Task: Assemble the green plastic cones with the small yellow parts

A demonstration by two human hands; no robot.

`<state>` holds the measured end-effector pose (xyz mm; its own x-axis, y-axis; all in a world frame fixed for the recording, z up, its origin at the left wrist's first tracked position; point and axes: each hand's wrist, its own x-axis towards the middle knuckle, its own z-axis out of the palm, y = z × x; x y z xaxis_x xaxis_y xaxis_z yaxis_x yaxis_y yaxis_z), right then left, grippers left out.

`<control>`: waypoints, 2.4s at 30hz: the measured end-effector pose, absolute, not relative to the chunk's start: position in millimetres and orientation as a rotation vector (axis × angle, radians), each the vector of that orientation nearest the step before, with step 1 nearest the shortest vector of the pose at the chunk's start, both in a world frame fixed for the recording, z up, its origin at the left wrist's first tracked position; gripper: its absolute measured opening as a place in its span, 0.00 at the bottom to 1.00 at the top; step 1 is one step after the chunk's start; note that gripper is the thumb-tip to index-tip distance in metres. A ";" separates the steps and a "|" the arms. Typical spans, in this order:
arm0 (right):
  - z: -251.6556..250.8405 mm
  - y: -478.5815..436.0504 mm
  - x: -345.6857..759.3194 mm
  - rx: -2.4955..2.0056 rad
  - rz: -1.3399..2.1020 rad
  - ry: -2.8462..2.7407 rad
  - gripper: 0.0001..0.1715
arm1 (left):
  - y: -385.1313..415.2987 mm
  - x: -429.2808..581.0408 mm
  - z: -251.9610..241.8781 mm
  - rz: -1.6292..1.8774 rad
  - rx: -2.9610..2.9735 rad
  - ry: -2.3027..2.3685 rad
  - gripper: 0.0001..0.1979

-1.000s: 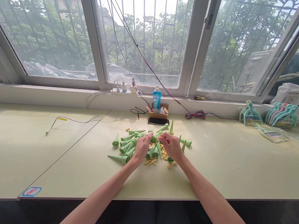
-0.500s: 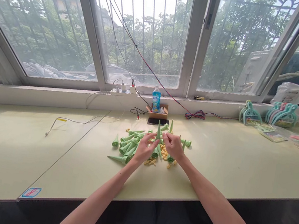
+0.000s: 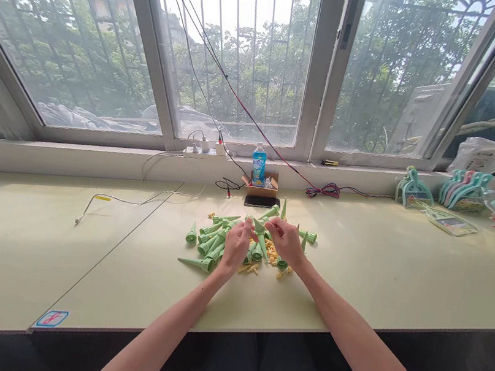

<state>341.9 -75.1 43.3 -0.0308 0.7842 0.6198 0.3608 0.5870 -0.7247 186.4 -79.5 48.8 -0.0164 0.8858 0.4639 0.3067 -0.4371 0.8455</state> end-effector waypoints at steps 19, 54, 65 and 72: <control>43.0 -74.7 343.8 -0.899 0.501 -1.722 0.24 | -80.5 183.4 52.2 1.363 1.750 1.197 0.28; 43.7 -75.4 342.8 -1.000 0.413 -1.606 0.25 | -78.7 186.8 47.6 1.425 1.732 1.184 0.32; 45.1 -77.2 340.9 -0.851 0.483 -1.748 0.23 | -78.3 181.5 42.6 1.288 1.585 1.177 0.36; 42.9 -75.9 341.8 -0.851 0.489 -1.747 0.23 | -78.9 180.9 45.8 1.251 1.628 1.164 0.35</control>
